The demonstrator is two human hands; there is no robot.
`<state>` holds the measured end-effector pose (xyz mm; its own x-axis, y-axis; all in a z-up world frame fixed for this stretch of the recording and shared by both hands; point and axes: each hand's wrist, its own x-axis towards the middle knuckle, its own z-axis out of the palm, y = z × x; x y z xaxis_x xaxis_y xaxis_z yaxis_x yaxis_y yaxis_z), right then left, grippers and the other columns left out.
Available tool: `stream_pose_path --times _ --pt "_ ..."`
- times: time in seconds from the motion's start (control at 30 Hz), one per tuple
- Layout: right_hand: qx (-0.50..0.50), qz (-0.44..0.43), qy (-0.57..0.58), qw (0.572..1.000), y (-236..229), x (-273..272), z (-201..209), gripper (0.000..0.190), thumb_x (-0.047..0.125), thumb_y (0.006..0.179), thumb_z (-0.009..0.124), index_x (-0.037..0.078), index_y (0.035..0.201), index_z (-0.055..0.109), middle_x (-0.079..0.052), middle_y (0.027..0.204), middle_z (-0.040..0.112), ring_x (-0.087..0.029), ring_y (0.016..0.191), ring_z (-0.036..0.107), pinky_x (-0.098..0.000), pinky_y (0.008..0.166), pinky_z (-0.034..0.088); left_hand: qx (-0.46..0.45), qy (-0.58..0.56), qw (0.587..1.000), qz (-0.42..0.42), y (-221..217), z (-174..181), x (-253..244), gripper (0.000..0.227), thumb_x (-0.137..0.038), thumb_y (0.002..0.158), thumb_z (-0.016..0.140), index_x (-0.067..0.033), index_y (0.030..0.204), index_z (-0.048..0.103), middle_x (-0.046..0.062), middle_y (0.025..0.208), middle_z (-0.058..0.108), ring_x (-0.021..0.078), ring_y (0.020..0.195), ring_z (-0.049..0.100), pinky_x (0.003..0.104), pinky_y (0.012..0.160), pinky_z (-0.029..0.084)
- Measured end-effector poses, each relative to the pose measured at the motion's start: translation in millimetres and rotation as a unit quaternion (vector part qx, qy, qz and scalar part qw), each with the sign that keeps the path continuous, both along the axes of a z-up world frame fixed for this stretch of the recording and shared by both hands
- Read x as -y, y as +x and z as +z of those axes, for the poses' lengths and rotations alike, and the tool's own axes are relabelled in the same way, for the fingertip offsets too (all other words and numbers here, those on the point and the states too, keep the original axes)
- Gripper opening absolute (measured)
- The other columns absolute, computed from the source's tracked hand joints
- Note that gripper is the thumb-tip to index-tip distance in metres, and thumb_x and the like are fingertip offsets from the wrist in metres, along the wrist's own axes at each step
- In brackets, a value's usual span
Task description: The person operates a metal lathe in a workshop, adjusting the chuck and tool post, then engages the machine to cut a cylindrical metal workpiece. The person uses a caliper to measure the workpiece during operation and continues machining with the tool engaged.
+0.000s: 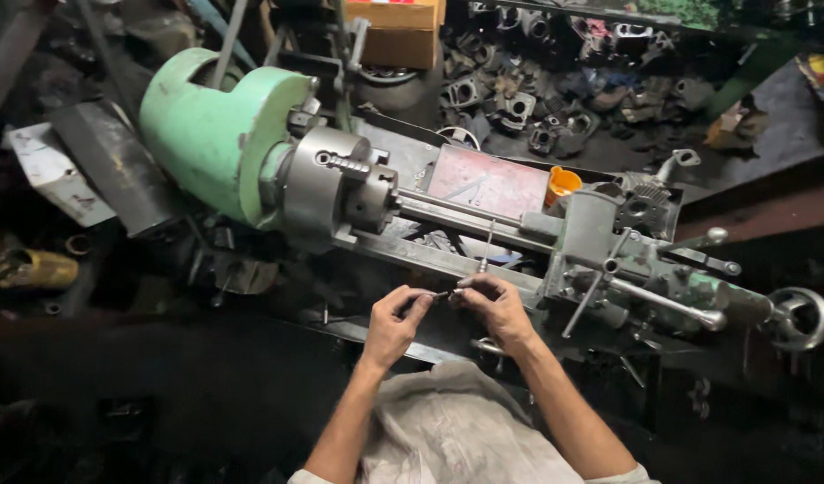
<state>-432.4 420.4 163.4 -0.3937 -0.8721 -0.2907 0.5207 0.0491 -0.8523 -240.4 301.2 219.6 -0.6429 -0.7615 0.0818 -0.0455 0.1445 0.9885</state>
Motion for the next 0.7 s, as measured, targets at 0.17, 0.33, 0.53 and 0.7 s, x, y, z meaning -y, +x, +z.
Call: stream_pose_path --times 0.17,0.33,0.53,0.7 --pt "-0.036 0.002 -0.001 0.999 20.7 5.8 3.5 0.022 0.006 0.091 0.073 -0.005 0.11 0.071 -0.012 0.094 0.076 -0.019 0.086 0.073 -0.0332 0.082 0.058 -0.002 -0.057 0.998 -0.028 18.5 5.9 17.4 0.014 -0.018 0.094 0.074 -0.0042 0.098 0.076 0.005 0.077 0.064 0.0145 0.066 0.056 0.03 0.058 0.043" --pt "-0.189 0.007 0.045 0.981 44.8 23.1 19.1 0.021 0.008 0.09 0.077 -0.001 0.108 0.076 -0.008 0.092 0.077 -0.012 0.085 0.07 -0.0266 0.079 0.055 0.02 -0.2 0.978 -0.062 46.8 19.5 48.2 0.014 -0.017 0.091 0.076 -0.005 0.097 0.075 0.009 0.081 0.067 0.0261 0.076 0.063 0.037 0.068 0.05" --pt "-0.339 0.042 0.07 0.937 80.0 43.0 36.2 0.019 0.008 0.086 0.078 0.001 0.104 0.08 -0.005 0.091 0.08 -0.009 0.084 0.071 -0.0243 0.077 0.056 0.053 -0.185 0.977 -0.087 85.9 25.6 73.0 0.012 -0.016 0.091 0.075 -0.0056 0.097 0.075 0.01 0.083 0.068 0.0281 0.078 0.064 0.039 0.07 0.051" --pt "-0.325 0.06 0.101 0.938 114.0 68.0 51.9 0.019 0.008 0.086 0.078 0.001 0.104 0.081 -0.007 0.092 0.081 -0.009 0.086 0.071 -0.025 0.08 0.057 0.051 -0.112 0.985 -0.122 121.4 29.1 102.3 0.013 -0.015 0.092 0.073 -0.0045 0.099 0.074 0.011 0.089 0.072 0.0294 0.082 0.07 0.037 0.072 0.054"
